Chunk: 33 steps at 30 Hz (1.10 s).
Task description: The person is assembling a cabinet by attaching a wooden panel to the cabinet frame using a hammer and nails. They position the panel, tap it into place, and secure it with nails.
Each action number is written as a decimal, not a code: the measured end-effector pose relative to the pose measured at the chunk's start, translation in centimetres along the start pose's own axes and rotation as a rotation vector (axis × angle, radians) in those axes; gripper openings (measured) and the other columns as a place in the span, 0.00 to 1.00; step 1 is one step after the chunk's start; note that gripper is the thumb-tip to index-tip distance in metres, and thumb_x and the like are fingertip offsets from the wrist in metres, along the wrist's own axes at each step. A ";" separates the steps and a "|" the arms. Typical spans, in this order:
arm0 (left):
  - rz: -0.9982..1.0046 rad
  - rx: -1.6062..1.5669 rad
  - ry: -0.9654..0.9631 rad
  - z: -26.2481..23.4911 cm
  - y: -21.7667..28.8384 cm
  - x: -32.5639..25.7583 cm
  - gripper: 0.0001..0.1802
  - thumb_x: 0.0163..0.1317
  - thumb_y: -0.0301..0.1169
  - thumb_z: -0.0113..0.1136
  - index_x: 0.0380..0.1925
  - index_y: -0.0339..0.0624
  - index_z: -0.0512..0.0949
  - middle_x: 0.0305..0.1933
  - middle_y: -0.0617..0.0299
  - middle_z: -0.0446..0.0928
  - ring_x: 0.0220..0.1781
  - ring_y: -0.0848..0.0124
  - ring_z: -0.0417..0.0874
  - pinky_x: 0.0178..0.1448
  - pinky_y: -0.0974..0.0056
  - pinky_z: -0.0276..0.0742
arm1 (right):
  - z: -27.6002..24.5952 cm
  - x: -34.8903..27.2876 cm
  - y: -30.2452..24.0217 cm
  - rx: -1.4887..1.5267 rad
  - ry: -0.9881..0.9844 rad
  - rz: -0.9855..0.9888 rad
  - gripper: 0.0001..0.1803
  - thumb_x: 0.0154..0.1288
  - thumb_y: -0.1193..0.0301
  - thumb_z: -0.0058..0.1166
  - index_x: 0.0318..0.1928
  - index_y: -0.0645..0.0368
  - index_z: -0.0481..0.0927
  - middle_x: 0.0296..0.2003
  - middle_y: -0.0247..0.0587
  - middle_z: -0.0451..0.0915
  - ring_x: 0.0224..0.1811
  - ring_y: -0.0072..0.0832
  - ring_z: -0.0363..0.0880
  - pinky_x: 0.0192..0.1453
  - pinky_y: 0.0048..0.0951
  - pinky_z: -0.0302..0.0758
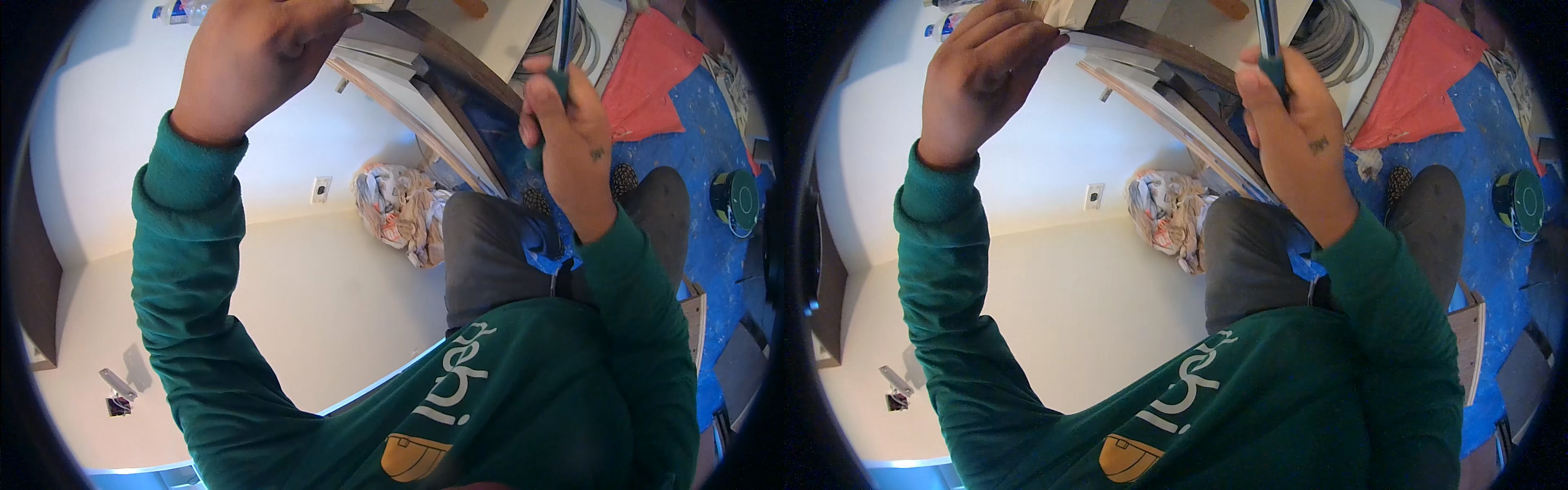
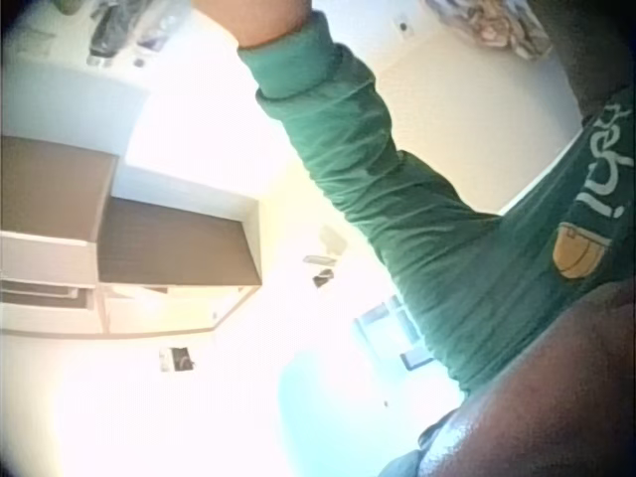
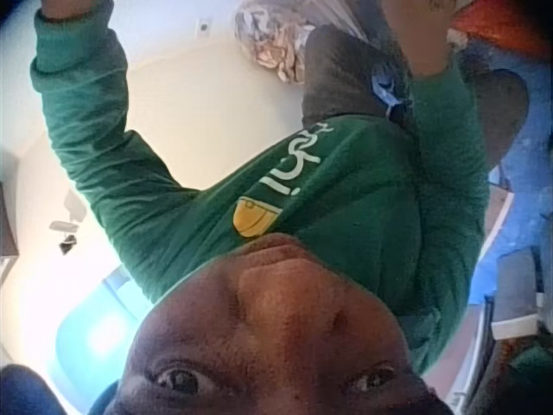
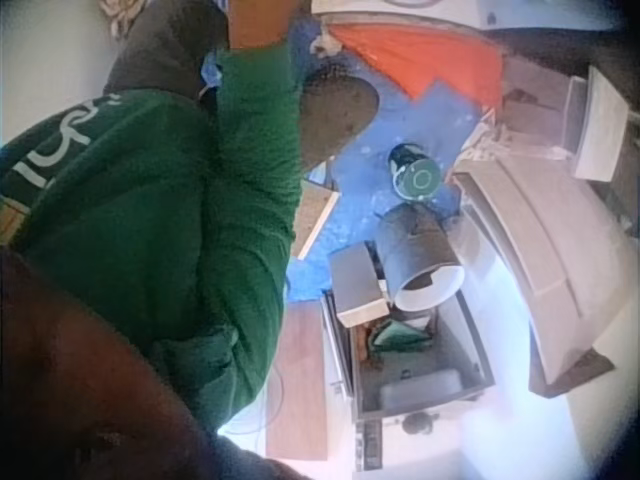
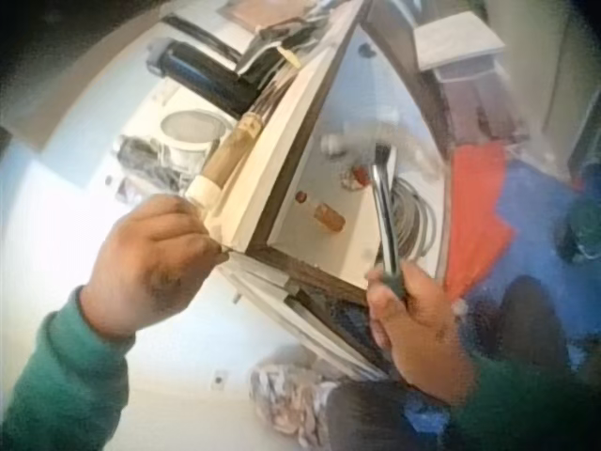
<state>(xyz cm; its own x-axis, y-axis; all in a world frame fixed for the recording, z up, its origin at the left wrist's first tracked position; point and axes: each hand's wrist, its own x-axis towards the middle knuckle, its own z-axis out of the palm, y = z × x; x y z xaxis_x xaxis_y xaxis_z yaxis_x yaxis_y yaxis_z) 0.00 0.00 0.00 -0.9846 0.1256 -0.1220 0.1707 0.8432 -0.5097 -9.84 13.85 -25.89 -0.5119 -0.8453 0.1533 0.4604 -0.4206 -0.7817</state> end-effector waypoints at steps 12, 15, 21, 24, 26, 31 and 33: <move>0.047 -0.109 0.133 0.8 -0.1 -0.2 0.06 0.49 0.19 0.71 0.25 0.37 0.81 0.27 0.56 0.79 0.31 0.59 0.80 0.35 0.58 0.78 | 3.3 -4.7 0.2 0.120 -0.125 0.238 0.19 0.84 0.53 0.43 0.40 0.54 0.67 0.25 0.28 0.65 0.22 0.14 0.62 0.26 0.19 0.65; 0.047 -0.103 0.099 0.1 0.1 0.0 0.06 0.49 0.19 0.71 0.25 0.37 0.81 0.27 0.56 0.80 0.31 0.59 0.81 0.34 0.58 0.78 | 4.5 -4.3 0.0 0.232 -0.133 0.205 0.19 0.84 0.54 0.42 0.40 0.55 0.67 0.25 0.29 0.66 0.22 0.14 0.62 0.26 0.20 0.65; 0.065 -0.117 0.133 0.7 -0.2 0.0 0.06 0.49 0.18 0.70 0.25 0.37 0.81 0.27 0.56 0.80 0.31 0.59 0.80 0.34 0.58 0.77 | 5.9 -4.0 1.5 0.199 -0.127 0.205 0.18 0.85 0.55 0.40 0.39 0.55 0.66 0.25 0.29 0.66 0.22 0.15 0.63 0.26 0.20 0.65; 0.068 -0.111 0.135 0.7 -0.2 0.0 0.06 0.49 0.19 0.70 0.24 0.37 0.80 0.26 0.56 0.80 0.30 0.60 0.80 0.33 0.58 0.77 | 5.8 -3.6 2.3 0.123 -0.152 0.198 0.18 0.85 0.55 0.40 0.39 0.55 0.66 0.25 0.29 0.66 0.22 0.15 0.64 0.27 0.21 0.66; 0.040 -0.099 0.086 0.3 0.1 0.0 0.07 0.49 0.19 0.70 0.24 0.37 0.80 0.26 0.56 0.80 0.30 0.60 0.79 0.33 0.59 0.77 | 5.8 -3.8 1.7 0.082 -0.129 0.171 0.18 0.85 0.55 0.40 0.39 0.54 0.66 0.25 0.29 0.66 0.22 0.15 0.64 0.27 0.20 0.65; 0.020 -0.087 0.076 0.3 0.2 0.0 0.07 0.49 0.18 0.70 0.22 0.37 0.80 0.25 0.56 0.79 0.29 0.61 0.79 0.32 0.59 0.76 | 6.0 -4.3 1.4 0.238 -0.096 0.164 0.18 0.85 0.56 0.40 0.39 0.55 0.66 0.25 0.30 0.66 0.22 0.15 0.64 0.28 0.20 0.66; 0.043 -0.101 0.113 0.3 0.3 0.3 0.07 0.49 0.18 0.70 0.22 0.38 0.80 0.26 0.56 0.79 0.29 0.61 0.79 0.32 0.59 0.76 | 5.8 -4.1 1.7 0.219 -0.122 0.189 0.18 0.85 0.56 0.39 0.39 0.55 0.66 0.26 0.30 0.67 0.23 0.16 0.65 0.28 0.20 0.66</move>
<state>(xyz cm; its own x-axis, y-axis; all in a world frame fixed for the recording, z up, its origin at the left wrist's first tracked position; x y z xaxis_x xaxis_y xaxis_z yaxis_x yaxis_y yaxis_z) -0.24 0.09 -0.43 -0.9755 0.2159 -0.0422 0.2136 0.8833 -0.4173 -2.72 14.69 -24.30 -0.3177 -0.9430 0.0988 0.6915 -0.3017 -0.6563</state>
